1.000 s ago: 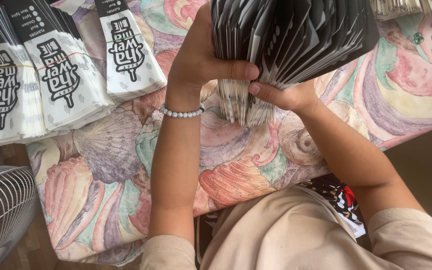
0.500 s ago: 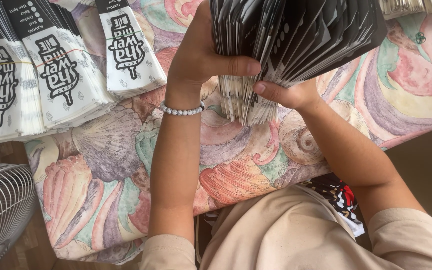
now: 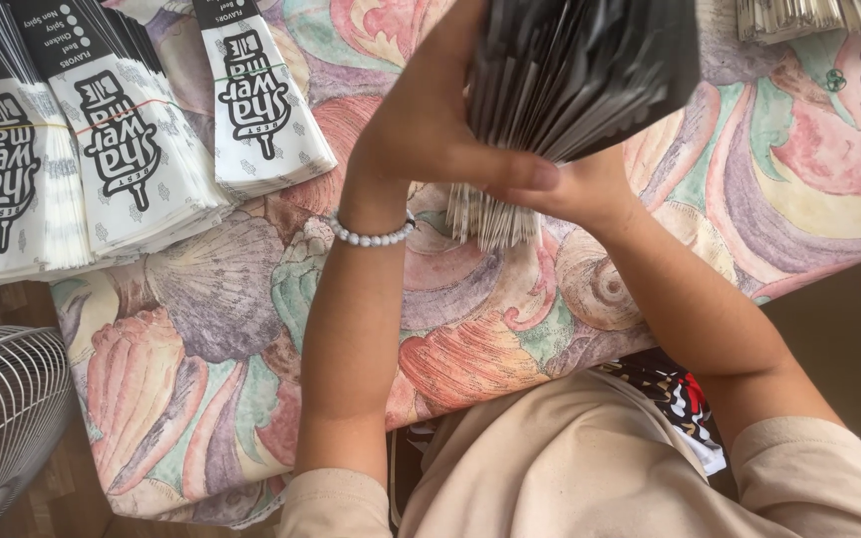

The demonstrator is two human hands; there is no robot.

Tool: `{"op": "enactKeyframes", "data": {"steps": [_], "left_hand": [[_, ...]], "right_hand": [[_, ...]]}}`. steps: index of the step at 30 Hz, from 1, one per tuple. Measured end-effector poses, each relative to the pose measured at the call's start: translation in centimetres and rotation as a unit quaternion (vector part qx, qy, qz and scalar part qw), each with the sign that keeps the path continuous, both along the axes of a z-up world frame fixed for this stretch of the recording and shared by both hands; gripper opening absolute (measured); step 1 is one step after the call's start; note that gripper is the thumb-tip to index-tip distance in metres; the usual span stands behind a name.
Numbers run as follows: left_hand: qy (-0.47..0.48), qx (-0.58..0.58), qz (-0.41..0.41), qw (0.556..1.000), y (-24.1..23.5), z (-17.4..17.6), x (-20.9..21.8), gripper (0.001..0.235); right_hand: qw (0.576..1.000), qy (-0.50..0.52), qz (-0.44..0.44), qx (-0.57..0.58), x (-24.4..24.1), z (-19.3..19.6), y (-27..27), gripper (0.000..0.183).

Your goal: Folding and stacking paper food wrappers on a table

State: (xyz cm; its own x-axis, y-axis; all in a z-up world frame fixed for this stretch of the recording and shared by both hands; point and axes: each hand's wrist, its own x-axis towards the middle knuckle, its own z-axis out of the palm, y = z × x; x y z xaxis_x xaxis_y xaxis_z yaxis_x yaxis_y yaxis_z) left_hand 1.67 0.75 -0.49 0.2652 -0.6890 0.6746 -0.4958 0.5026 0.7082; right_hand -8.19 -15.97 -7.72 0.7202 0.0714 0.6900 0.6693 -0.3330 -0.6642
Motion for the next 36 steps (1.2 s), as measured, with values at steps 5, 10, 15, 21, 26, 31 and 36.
{"op": "enactKeyframes", "data": {"steps": [5, 10, 15, 21, 26, 31, 36], "left_hand": [[-0.044, 0.040, 0.105, 0.993, -1.0, -0.1, -0.9, 0.080], [-0.012, 0.031, 0.088, 0.996, -1.1, -1.6, -0.5, 0.083], [0.011, 0.059, 0.042, 0.997, -1.1, -2.2, -0.4, 0.101], [-0.004, 0.054, 0.045, 0.997, -0.6, -1.6, -0.4, 0.087], [0.166, -0.054, -0.189, 0.966, -0.1, -2.7, 0.7, 0.049], [0.261, -0.100, -0.192, 0.941, 0.4, -7.2, 2.6, 0.059], [0.195, -0.109, -0.072, 0.972, 1.1, -4.2, 2.0, 0.059]], "right_hand": [[1.000, 0.017, 0.006, 0.001, 0.0, -0.1, 0.1, 0.043], [1.000, 0.029, 0.006, 0.005, -0.1, -0.2, 0.2, 0.048], [0.999, 0.044, 0.008, 0.008, -0.2, -0.3, 0.4, 0.053], [0.998, 0.063, 0.018, 0.011, 0.2, 0.4, 0.4, 0.060], [0.940, 0.152, 0.271, 0.141, 0.6, 1.8, -1.1, 0.090], [0.967, 0.150, 0.178, 0.103, 0.5, 1.5, 0.5, 0.041], [0.991, 0.106, 0.021, 0.078, 0.7, -0.5, -0.3, 0.021]]}}
